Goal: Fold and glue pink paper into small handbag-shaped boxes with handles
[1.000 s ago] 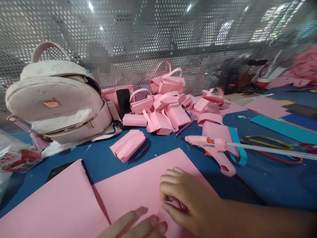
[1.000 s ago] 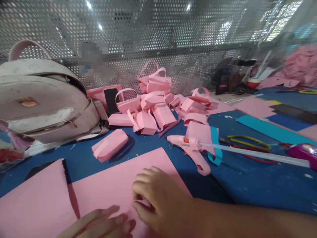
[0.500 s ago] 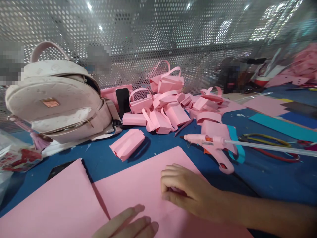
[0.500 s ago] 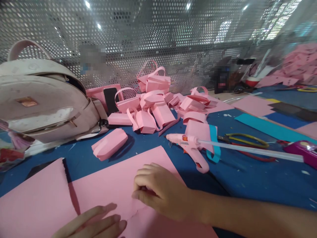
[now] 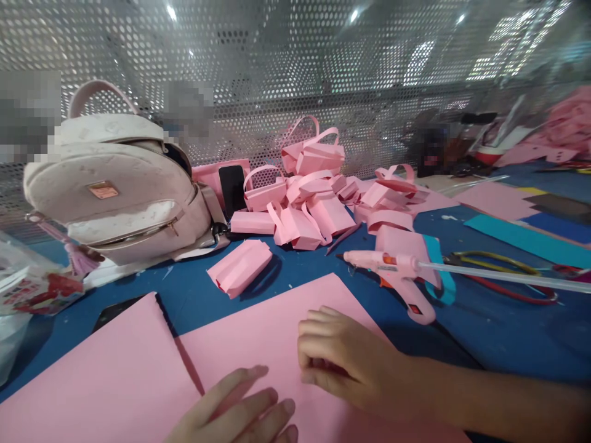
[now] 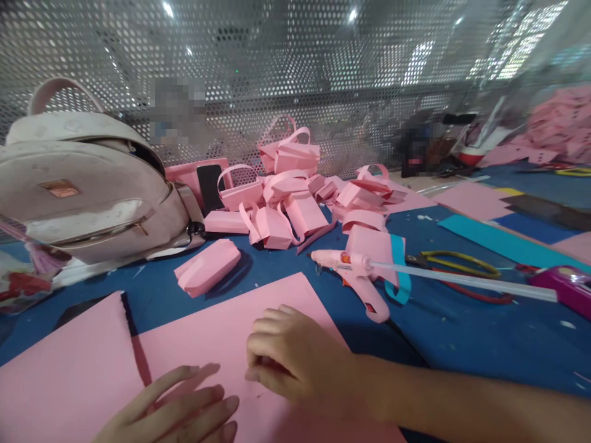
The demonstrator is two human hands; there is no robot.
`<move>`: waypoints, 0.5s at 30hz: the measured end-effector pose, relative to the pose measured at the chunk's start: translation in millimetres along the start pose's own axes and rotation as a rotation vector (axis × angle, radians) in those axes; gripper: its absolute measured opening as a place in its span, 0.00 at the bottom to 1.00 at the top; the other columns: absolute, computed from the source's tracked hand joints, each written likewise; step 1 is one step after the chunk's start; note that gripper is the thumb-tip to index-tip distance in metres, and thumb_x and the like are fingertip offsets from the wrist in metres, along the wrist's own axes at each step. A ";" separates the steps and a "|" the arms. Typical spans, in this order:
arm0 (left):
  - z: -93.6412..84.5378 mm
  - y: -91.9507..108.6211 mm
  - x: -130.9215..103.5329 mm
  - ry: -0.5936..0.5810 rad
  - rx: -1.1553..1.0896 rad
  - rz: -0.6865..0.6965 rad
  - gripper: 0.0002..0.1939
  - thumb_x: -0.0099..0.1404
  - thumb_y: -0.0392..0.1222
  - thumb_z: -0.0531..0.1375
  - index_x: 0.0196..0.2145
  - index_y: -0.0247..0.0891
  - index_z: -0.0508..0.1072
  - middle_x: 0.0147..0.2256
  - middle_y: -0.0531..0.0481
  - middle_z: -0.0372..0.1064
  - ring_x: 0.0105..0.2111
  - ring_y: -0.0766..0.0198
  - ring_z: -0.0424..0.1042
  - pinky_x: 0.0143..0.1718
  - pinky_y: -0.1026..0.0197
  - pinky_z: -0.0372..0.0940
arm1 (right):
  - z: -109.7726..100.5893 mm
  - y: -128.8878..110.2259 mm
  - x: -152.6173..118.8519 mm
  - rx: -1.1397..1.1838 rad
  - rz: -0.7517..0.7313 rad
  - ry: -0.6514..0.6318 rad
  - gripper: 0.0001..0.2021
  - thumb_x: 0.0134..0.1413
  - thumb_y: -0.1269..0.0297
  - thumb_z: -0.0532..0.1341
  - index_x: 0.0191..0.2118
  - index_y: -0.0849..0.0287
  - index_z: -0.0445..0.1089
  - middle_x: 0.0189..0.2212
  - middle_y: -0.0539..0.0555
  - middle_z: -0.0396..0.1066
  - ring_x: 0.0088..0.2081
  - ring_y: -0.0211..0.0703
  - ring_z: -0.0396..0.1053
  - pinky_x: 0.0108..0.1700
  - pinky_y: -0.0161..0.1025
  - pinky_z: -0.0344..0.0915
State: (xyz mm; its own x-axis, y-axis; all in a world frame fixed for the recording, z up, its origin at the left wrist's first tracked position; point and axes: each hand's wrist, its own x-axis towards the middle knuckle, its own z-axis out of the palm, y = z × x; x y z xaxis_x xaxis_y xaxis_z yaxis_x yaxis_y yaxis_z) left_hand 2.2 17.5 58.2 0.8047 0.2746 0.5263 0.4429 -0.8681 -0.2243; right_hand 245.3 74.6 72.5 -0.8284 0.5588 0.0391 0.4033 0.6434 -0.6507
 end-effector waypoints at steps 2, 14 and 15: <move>10.3 5.8 -1.0 0.064 0.003 -0.017 0.16 0.76 0.32 0.53 0.40 0.42 0.81 0.37 0.62 0.79 0.42 0.76 0.78 0.71 0.57 0.41 | 0.9 -1.5 0.4 -0.019 0.003 -0.012 0.12 0.66 0.64 0.58 0.29 0.58 0.62 0.29 0.48 0.66 0.33 0.40 0.62 0.40 0.39 0.54; 32.0 21.2 -16.9 0.214 0.002 -0.105 0.12 0.73 0.34 0.57 0.36 0.42 0.80 0.40 0.60 0.78 0.59 0.66 0.66 0.71 0.56 0.45 | 11.5 -11.5 7.2 -0.199 0.027 -0.013 0.10 0.60 0.66 0.65 0.31 0.58 0.64 0.32 0.49 0.68 0.34 0.41 0.61 0.38 0.39 0.55; 30.7 21.0 -16.7 0.214 0.003 -0.107 0.12 0.73 0.34 0.57 0.35 0.42 0.80 0.40 0.60 0.78 0.60 0.66 0.65 0.71 0.56 0.44 | 13.0 -10.9 7.1 -0.219 0.023 -0.006 0.10 0.60 0.66 0.66 0.31 0.58 0.63 0.32 0.49 0.68 0.34 0.41 0.61 0.38 0.39 0.54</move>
State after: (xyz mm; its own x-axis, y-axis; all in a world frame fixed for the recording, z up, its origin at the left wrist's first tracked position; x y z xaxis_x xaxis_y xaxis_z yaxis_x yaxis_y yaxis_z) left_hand 10.3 7.4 19.5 0.6510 0.2710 0.7091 0.5228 -0.8373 -0.1600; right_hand 230.0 64.8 70.0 -0.8200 0.5719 0.0219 0.4962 0.7295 -0.4707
